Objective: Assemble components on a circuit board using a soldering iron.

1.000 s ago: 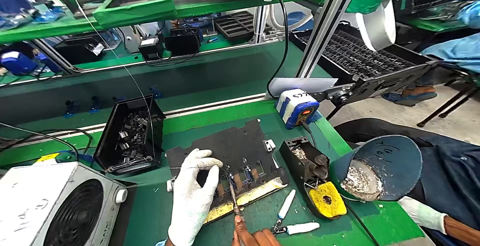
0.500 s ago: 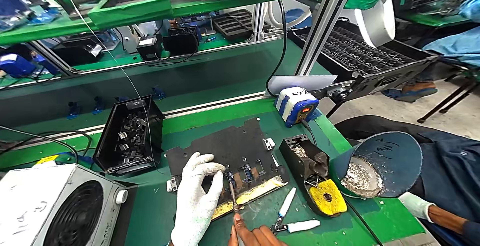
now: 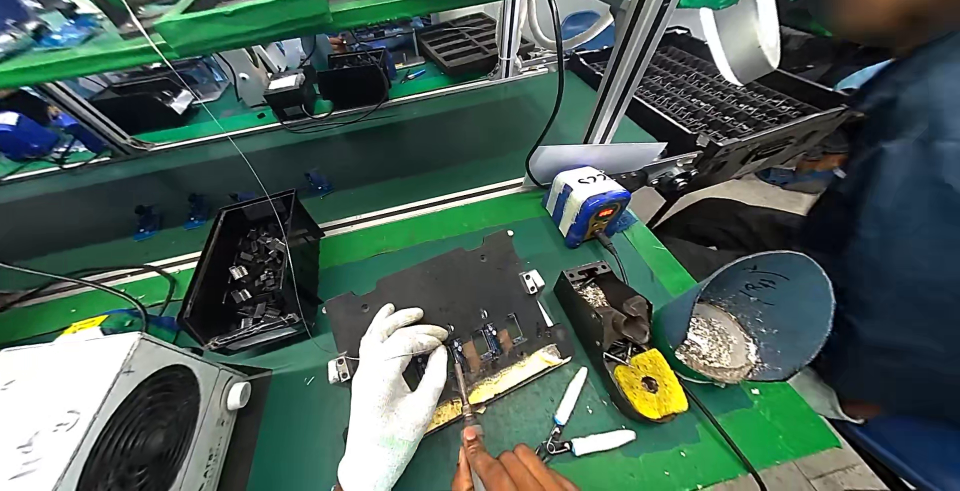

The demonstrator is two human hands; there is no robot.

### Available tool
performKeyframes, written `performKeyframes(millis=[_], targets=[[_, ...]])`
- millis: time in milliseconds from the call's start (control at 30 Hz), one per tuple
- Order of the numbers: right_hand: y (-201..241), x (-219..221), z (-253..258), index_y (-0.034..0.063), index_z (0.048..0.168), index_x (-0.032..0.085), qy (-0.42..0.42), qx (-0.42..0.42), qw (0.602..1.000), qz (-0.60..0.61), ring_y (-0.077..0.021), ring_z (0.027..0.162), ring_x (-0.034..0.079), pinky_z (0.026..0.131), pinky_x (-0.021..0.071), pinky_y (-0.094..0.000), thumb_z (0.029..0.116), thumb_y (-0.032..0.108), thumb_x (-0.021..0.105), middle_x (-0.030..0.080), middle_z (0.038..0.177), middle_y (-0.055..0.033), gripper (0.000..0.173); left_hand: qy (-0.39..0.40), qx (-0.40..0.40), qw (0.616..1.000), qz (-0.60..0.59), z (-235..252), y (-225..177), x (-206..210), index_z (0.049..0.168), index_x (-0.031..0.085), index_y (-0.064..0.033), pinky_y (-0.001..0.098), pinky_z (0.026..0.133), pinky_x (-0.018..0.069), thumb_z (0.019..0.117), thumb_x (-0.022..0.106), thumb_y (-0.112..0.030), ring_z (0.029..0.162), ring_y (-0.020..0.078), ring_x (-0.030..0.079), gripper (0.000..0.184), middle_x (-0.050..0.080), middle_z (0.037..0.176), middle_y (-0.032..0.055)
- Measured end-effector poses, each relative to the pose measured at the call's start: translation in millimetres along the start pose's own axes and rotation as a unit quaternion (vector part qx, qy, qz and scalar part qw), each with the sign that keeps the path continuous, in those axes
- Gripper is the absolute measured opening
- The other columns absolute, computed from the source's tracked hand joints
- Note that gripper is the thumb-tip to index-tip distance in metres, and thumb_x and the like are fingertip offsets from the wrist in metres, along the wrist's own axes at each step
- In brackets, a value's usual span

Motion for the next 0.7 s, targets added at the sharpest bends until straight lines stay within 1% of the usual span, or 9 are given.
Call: performKeyframes(millis=[33,100,300,400,533,700], targets=[[0,0,0,0.0093,0.103,0.082,0.0,0.0,1.0,0.001,-0.0151,0.052,0.054,0.047,0.0415,-0.0282,0.0944,0.021,0.069,0.059,0.06,-0.0018,0.019,0.005,0.007,1.0,-0.005,1,0,0,0.093,0.076,-0.0256,0.0502,0.122,0.0348,0.0901,0.068,-0.022,0.132,0.0252,0.059,0.009,0.076,0.107,-0.011],[1,1,0,0.0093,0.103,0.082,0.0,-0.001,1.0,0.002,-0.0151,0.052,0.054,0.047,0.0415,-0.0282,0.0943,0.021,0.069,0.059,0.06,-0.0019,0.019,0.01,0.015,1.0,-0.019,2,-1,-1,0.091,0.074,-0.0248,0.0507,0.124,0.0323,0.0903,0.068,-0.023,0.13,0.0237,0.061,0.007,0.077,0.106,-0.0106],[0,2,-4,0.0084,0.101,0.082,-0.004,-0.001,1.0,0.007,-0.0151,0.052,0.054,0.047,0.0415,-0.0284,0.0938,0.021,0.07,0.059,0.059,-0.0019,0.019,-0.002,0.006,0.999,-0.051,3,1,-6,0.089,0.075,-0.0224,0.0491,0.124,0.0338,0.0901,0.068,-0.021,0.125,0.0231,0.064,0.007,0.077,0.103,-0.0075],[0,2,-3,0.0087,0.101,0.081,-0.009,-0.005,1.0,0.004,-0.0143,0.051,0.052,0.046,0.0396,-0.028,0.0938,0.021,0.07,0.057,0.059,-0.0012,0.019,0.003,0.003,0.999,-0.047,1,1,-5,0.09,0.076,-0.0233,0.0497,0.124,0.0329,0.0904,0.068,-0.022,0.126,0.0235,0.063,0.007,0.077,0.104,-0.0081],[0,2,-9,0.008,0.102,0.081,-0.002,-0.007,1.0,0.013,-0.0155,0.052,0.053,0.047,0.042,-0.0285,0.094,0.021,0.07,0.058,0.06,-0.0022,0.018,0.008,0.007,0.999,-0.043,2,1,-5,0.089,0.076,-0.0235,0.0501,0.124,0.0325,0.0903,0.069,-0.023,0.127,0.0236,0.062,0.007,0.077,0.105,-0.0084],[1,3,-5,0.0087,0.102,0.081,-0.004,-0.008,1.0,0.004,-0.0155,0.051,0.052,0.046,0.04,-0.0284,0.0938,0.021,0.07,0.057,0.059,-0.0018,0.018,0.035,0.018,0.999,-0.006,2,0,-2,0.087,0.077,-0.0256,0.0501,0.124,0.0303,0.0911,0.067,-0.029,0.13,0.0226,0.059,0.011,0.076,0.108,-0.0103]])
Point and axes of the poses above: each hand's wrist, its own z-axis towards the middle knuckle, its own x-axis out of the palm, y = z × x, the point moved 6 cm from there along z, towards the middle knuckle
